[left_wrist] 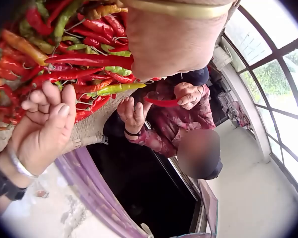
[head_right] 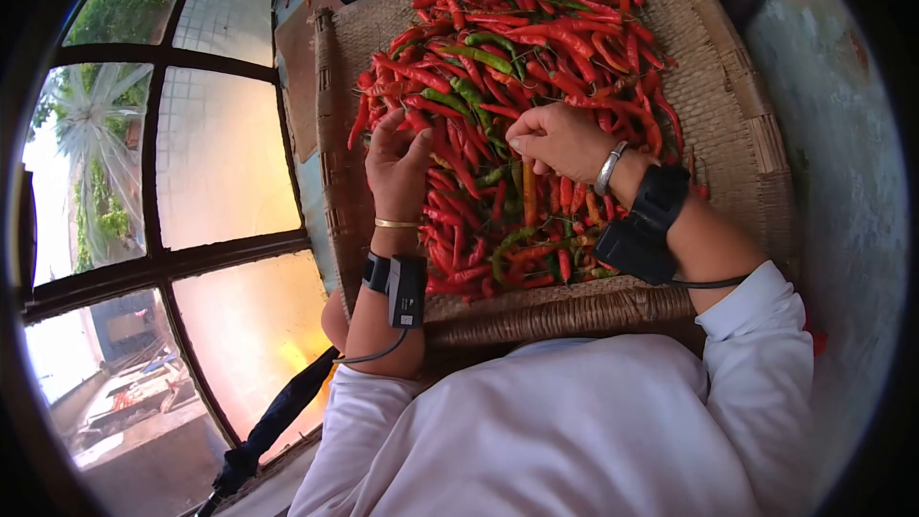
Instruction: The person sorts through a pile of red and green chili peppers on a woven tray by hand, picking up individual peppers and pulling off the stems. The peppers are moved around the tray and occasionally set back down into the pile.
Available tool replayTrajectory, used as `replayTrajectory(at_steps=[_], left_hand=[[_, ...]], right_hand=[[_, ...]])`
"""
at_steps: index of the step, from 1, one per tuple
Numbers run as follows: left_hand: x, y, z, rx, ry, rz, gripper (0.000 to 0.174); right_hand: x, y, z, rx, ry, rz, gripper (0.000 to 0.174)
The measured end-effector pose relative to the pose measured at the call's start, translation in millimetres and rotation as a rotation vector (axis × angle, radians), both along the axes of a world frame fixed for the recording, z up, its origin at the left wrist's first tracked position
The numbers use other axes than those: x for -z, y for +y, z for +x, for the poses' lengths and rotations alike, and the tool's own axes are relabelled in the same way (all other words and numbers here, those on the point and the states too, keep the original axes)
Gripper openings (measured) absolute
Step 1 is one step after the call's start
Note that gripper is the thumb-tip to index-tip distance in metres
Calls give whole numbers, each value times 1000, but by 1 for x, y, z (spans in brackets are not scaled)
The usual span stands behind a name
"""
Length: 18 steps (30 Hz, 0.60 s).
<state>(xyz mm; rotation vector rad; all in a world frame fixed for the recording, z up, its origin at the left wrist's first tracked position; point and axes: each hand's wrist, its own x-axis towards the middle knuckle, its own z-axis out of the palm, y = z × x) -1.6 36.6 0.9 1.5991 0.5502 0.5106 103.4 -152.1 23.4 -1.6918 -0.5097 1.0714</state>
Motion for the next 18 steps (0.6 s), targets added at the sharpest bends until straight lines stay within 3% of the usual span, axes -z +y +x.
replayTrajectory(at_steps=[1,3,6,11,17,18], left_hand=[[-4,-7,0,4,6,1,39],[-9,-22,0,304,-2,-22,40],[-5,-37,-6,518,140,118,45],[-6,-51,-6,528,162,148,45],[-1,-40,-4,566,225,132,34],[4,-33,-3,462,155,257,29]], right_hand=[[0,1,-2,-7,-10,4,26],[2,1,-5,18,11,50,28],[2,2,-10,97,82,110,26],[13,3,-10,5,27,104,20],[3,-7,23,181,26,68,21],[2,-11,31,268,30,137,21]])
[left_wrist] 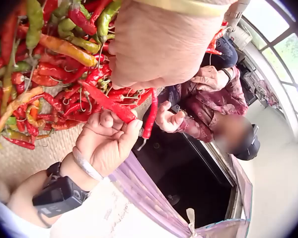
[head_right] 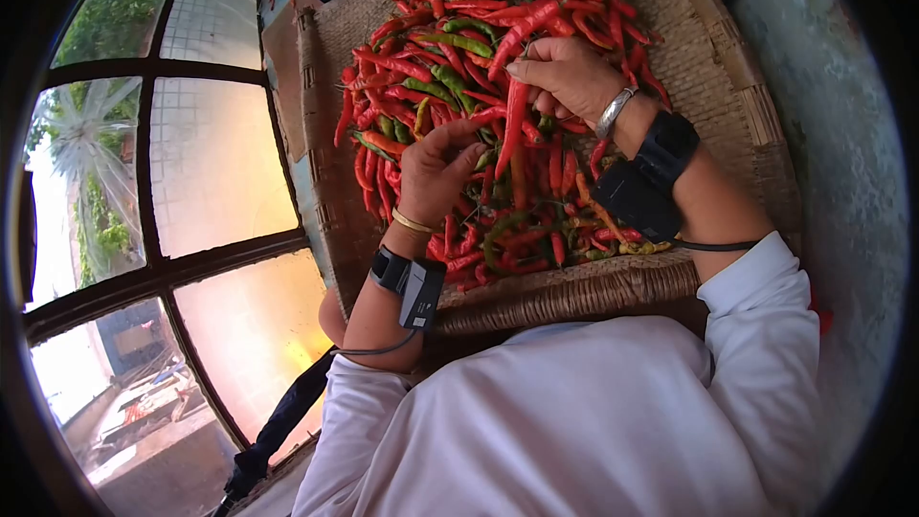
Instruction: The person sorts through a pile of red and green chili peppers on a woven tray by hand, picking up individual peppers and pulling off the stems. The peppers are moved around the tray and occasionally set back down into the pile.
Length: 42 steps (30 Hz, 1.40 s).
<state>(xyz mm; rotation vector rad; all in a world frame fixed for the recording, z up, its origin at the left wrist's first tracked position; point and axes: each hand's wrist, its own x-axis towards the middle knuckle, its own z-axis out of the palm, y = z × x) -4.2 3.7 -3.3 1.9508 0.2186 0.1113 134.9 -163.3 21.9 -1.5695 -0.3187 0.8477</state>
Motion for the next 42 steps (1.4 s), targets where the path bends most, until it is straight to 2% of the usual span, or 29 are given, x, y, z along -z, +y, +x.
replayTrajectory(at_steps=[2,3,4,5,7,9,11,14,18,20,21,23,24,26,30,32,33,35,38,40,42], left_hand=[[-5,11,2,-181,-118,192,21],[-11,16,3,-278,-128,274,18],[-3,28,5,-303,-127,420,15],[-3,33,4,-305,-126,420,15],[-2,38,2,-197,-124,759,14],[6,38,1,-132,-114,809,15],[4,34,1,80,46,1003,21],[-1,33,1,133,178,1047,22],[-5,33,-2,162,142,1017,20],[-1,34,0,137,200,1113,19],[0,35,0,134,204,1113,19],[-2,37,0,85,4,987,18],[-5,35,1,85,4,986,18],[-11,26,5,18,-221,686,20],[-16,8,0,29,-212,565,21],[-13,-1,-1,22,-289,457,36],[-12,-4,-1,21,-287,455,36],[-10,-10,-2,-2,-288,380,52],[-6,-14,-2,17,-241,373,58],[-5,-16,-4,36,-180,410,58],[-6,-15,-3,59,-125,450,58]], right_hand=[[-1,-11,20,146,32,198,21],[-2,-13,28,232,113,439,21],[-3,-15,31,380,149,502,21],[-4,-17,34,529,183,563,22],[6,-22,37,531,242,597,22],[11,-23,30,404,348,419,23],[11,-16,18,274,338,307,30],[7,-7,4,116,246,284,30],[1,-2,-5,11,136,123,28],[4,0,-10,-19,120,89,27],[4,2,-11,-50,94,57,27],[2,5,-18,-51,102,36,26],[2,7,-21,-92,88,18,26],[5,9,-27,-174,50,-12,26],[3,13,-43,-304,-65,-10,27],[11,15,-46,-342,-74,-13,27],[13,17,-47,-381,-86,-14,27],[11,17,-51,-348,-99,-15,27],[19,18,-54,-232,-71,23,23],[20,19,-52,-201,-246,-21,19],[16,18,-48,-176,-151,-10,17]])
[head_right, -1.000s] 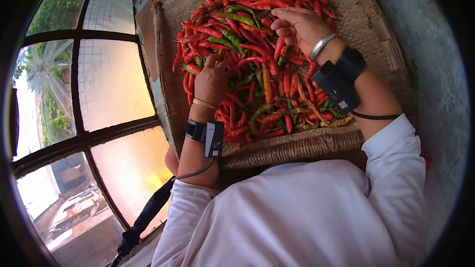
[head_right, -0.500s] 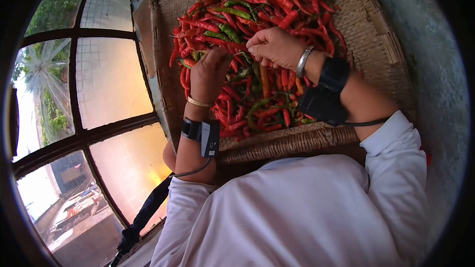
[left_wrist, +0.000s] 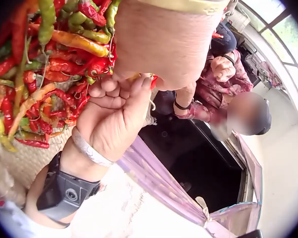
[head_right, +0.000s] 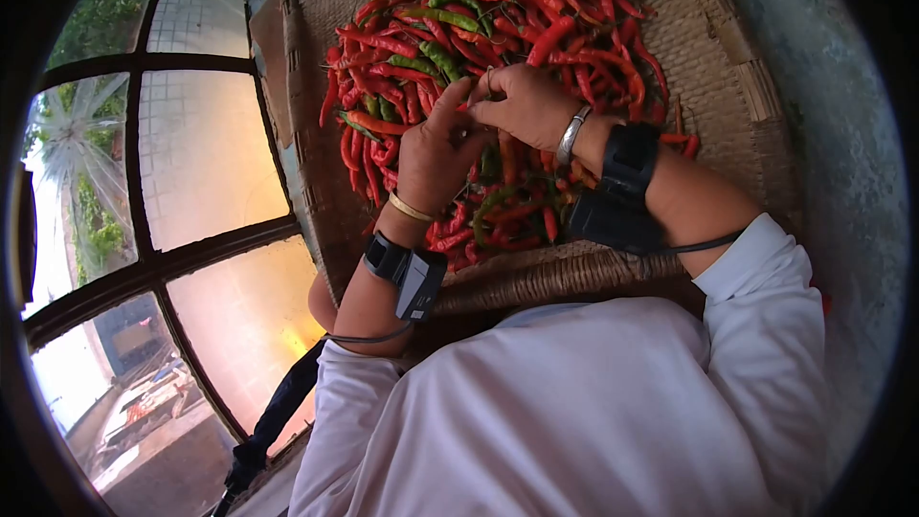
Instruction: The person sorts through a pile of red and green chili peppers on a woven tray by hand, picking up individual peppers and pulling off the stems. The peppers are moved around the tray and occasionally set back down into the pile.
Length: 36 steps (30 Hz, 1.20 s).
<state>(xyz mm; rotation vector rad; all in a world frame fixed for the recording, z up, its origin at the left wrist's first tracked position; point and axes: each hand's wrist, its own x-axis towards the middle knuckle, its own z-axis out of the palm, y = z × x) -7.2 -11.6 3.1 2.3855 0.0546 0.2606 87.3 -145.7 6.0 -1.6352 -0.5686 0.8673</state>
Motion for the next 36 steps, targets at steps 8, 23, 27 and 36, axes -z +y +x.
replayTrajectory(at_steps=[8,23,27,36], left_hand=[[3,18,3,-92,88,273,26],[7,17,6,-76,81,474,25],[19,23,7,-103,9,544,23],[-12,33,4,-175,-5,301,16]], right_hand=[[-18,-25,59,134,260,147,17],[-6,-19,47,44,209,2,31],[4,-10,31,-177,205,-119,29],[-9,-11,32,-267,80,-294,22]])
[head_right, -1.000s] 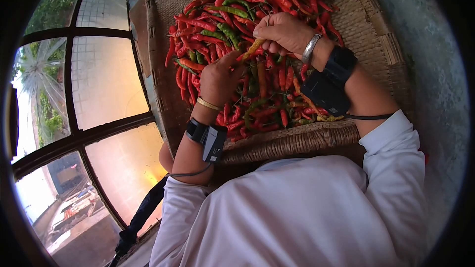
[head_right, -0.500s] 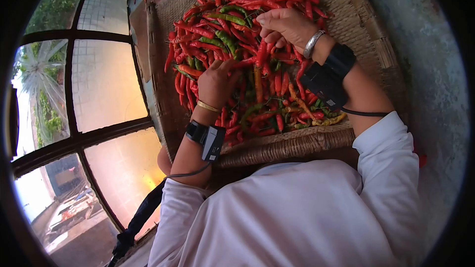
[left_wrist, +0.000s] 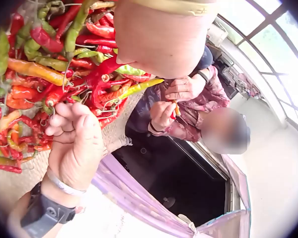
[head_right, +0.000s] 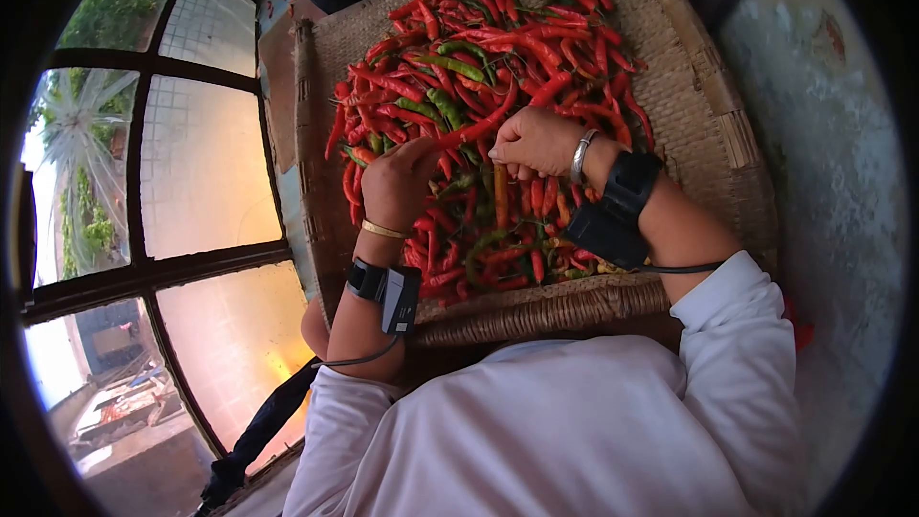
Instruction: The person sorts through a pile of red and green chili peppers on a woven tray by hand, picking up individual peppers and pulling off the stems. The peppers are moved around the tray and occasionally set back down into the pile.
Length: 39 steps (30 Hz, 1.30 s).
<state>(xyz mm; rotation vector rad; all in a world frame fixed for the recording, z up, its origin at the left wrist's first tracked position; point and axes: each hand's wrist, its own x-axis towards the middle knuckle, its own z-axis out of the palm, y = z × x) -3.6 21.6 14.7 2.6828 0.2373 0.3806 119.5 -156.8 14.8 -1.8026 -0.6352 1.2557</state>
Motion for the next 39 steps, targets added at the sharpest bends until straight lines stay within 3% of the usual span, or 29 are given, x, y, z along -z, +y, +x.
replayTrajectory(at_steps=[3,5,9,11,12,14,17,19,21,26,27,29,31,33,34,35,36,39], left_hand=[[-6,5,-2,41,-49,-174,16],[-13,1,-4,50,-28,-273,16],[-23,-11,-6,87,-55,-496,13],[-19,-13,-8,89,-88,-587,12],[-18,-14,-8,91,-130,-677,11],[-18,-13,-10,120,-151,-638,11],[-23,-14,-13,218,-197,-583,11],[-28,-17,-12,288,-222,-568,11],[-32,-19,-10,512,-292,-380,13],[-28,-32,-5,735,-358,-235,12],[-28,-31,-6,733,-359,-237,12],[-32,-26,-8,721,-319,-465,13],[-28,-19,-11,497,-313,-451,16],[-26,-22,-9,155,-165,-404,15],[-22,-20,-7,150,-170,-406,15],[-15,-17,-6,131,-39,-230,15],[-7,-13,-6,110,92,-54,16],[10,-12,-5,164,273,-29,18]], right_hand=[[-2,0,-4,-75,9,-38,20],[-2,2,-11,60,24,81,20],[1,5,-17,94,75,38,23],[4,5,-20,175,310,118,25],[8,5,-21,174,309,117,25],[15,5,-21,346,692,314,30],[9,8,-24,483,855,341,26],[6,8,-30,505,846,308,24],[6,8,-31,527,835,275,23],[10,6,-26,306,812,303,20],[5,6,-24,305,812,301,20],[-12,4,-17,162,536,247,21],[-26,-1,-9,128,432,209,21],[-31,-8,3,-50,312,107,23],[-36,-11,8,-56,311,101,23],[-34,-14,15,-62,309,98,23],[-33,-17,24,68,339,287,23],[-32,-16,38,598,412,807,26]])
